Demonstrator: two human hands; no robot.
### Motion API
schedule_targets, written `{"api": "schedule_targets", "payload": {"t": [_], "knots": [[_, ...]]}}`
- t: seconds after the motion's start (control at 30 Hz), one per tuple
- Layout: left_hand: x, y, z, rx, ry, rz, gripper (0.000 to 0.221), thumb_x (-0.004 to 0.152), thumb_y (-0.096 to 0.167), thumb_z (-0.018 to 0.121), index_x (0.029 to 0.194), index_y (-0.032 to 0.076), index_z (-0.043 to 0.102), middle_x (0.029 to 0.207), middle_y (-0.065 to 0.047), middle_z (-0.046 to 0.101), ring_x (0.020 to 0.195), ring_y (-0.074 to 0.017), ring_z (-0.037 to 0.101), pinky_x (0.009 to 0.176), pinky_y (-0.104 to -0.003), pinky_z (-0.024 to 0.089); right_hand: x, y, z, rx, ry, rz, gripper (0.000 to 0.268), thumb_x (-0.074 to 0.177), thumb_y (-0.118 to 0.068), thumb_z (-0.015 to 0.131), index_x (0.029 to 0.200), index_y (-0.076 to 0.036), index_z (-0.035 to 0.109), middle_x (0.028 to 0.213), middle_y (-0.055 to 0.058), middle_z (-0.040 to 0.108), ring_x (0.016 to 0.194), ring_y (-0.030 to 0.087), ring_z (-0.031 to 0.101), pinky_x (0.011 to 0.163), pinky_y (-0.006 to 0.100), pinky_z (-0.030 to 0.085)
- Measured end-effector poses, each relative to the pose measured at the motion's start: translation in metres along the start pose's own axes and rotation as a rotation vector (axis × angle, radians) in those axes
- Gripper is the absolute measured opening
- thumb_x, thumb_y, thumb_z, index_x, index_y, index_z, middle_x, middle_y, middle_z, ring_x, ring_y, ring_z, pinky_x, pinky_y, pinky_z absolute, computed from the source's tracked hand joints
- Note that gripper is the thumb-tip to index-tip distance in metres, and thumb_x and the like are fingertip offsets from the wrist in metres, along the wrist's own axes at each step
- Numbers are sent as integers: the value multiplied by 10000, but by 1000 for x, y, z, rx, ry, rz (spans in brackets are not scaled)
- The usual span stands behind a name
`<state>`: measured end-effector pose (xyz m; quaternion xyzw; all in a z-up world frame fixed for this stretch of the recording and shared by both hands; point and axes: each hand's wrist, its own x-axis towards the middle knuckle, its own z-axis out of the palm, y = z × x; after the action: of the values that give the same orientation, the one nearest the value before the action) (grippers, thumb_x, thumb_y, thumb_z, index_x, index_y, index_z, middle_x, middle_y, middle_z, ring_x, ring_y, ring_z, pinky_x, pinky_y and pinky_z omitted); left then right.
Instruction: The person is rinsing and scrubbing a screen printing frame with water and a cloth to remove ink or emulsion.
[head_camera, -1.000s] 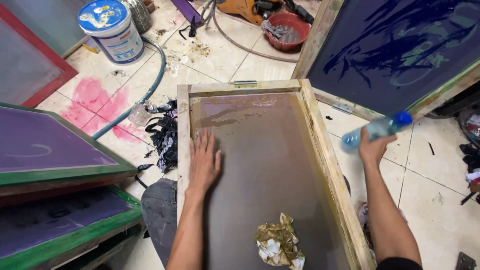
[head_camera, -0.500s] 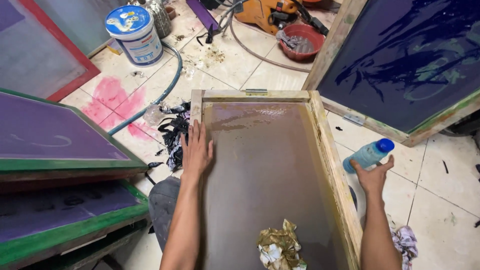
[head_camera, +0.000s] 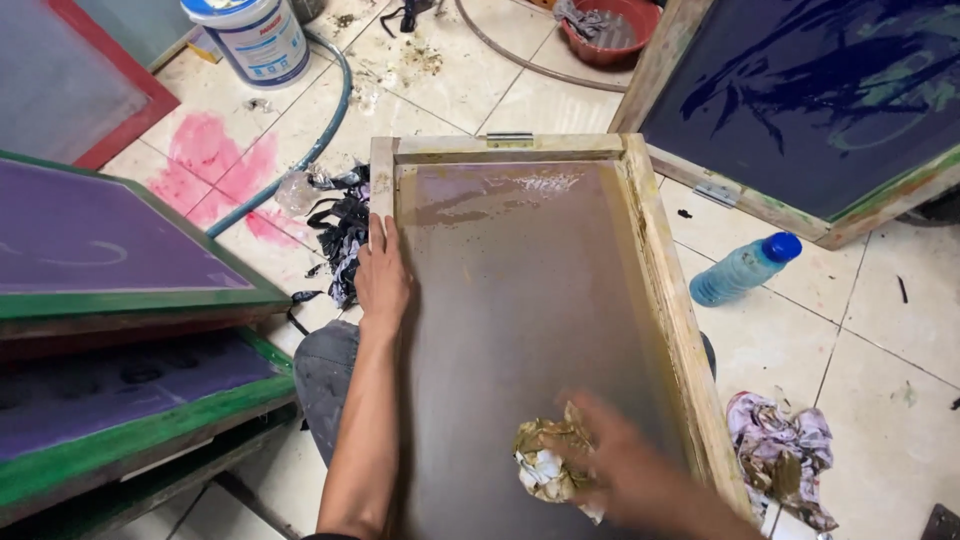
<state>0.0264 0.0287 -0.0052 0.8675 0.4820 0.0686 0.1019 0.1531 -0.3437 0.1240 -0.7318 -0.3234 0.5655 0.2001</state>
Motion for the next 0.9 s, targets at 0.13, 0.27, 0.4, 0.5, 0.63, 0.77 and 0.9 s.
{"api": "schedule_targets", "payload": {"t": [0.13,0.27,0.4,0.5,0.63,0.77,0.9], "knots": [[-3,0,-2,-60,18,-34,708,1009,72,553,1622,98,201,1654,-287,124,818,-332,624,640,-439,621,35,86,27,-907,-389,-588,782,1076,-537,564,1666,-246,141,1688,189,-118,1538,415,-132,1145,639,127],[-6,-4,-9,-260,27,-106,609,1062,234,518,1614,141,280,1303,-363,412,674,-322,596,612,-426,538,61,77,-6,-502,-49,-580,654,889,-222,483,1543,-228,454,1667,83,288,1542,281,233,1179,479,244],[-2,-18,7,-360,105,-134,616,985,258,633,1563,167,440,1159,-293,631,996,-522,685,811,-588,564,125,46,-62,343,524,-247,396,935,-188,718,1237,47,615,1028,185,722,712,309,768,505,351,601],[-1,-20,1,-460,53,-179,635,984,290,648,1569,183,427,1152,-321,618,1050,-539,661,879,-602,545,197,71,-106,-1020,842,-363,363,993,-321,554,1340,-361,656,1372,76,655,1373,334,528,1040,548,449],[-6,-5,-24,-519,60,-228,555,1033,364,581,1550,208,454,1122,-322,622,1067,-529,655,887,-594,538,252,33,-141,-839,979,-197,444,1089,-425,388,1437,-270,615,1512,88,543,1447,362,398,1115,575,378],[-4,-5,-31,-523,15,-274,506,1053,365,508,1544,252,457,1102,-333,628,1063,-533,655,896,-594,534,298,7,-156,-599,959,-224,588,954,-309,492,1465,-24,547,1549,286,390,1480,508,279,1138,623,360],[-2,-4,-31,-590,-4,-280,582,997,298,622,1548,232,449,1160,-346,617,1137,-519,639,954,-578,521,291,-49,-160,-507,819,-219,694,806,33,617,1490,52,498,1586,373,302,1501,521,252,1159,624,333]]}}
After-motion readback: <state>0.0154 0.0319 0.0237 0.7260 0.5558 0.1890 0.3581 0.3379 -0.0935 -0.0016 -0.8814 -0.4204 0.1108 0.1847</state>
